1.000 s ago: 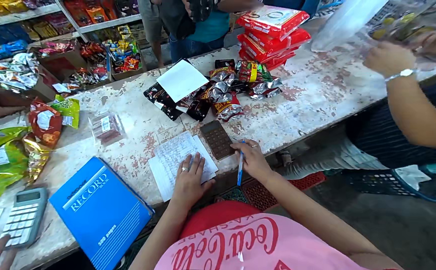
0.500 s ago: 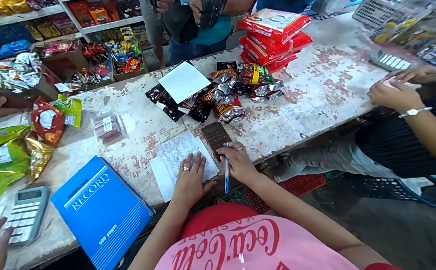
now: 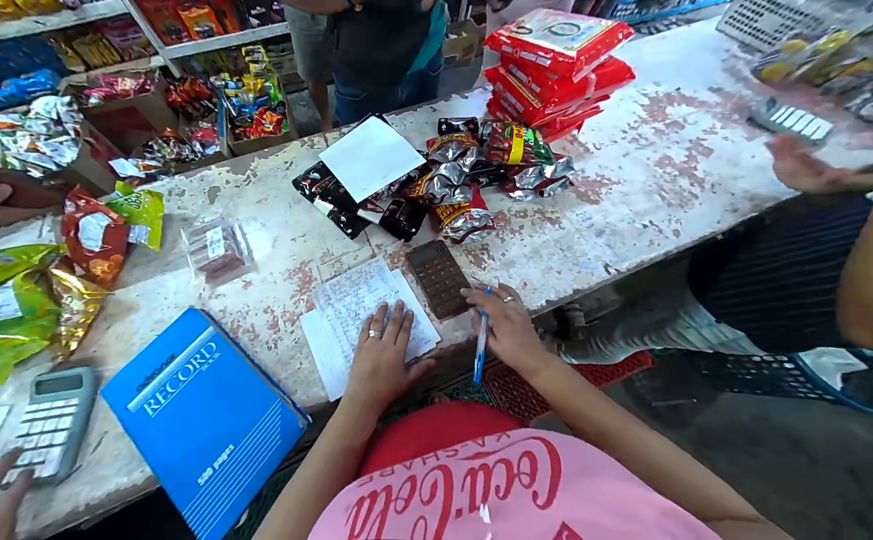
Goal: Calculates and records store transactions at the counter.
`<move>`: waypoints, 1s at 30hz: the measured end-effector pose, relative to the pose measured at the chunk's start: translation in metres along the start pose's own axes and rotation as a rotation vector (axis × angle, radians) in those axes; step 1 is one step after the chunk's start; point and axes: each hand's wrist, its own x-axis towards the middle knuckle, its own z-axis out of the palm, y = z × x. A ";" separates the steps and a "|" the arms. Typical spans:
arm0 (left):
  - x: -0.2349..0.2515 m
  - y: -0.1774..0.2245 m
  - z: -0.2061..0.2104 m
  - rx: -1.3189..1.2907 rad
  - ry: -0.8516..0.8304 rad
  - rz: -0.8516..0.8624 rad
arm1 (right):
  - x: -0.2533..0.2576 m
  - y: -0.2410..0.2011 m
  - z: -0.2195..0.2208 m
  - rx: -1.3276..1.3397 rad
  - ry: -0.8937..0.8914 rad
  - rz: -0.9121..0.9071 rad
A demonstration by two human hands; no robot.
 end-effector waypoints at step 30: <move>0.001 0.002 -0.003 0.006 -0.067 -0.017 | 0.024 -0.010 0.003 -0.011 -0.107 0.034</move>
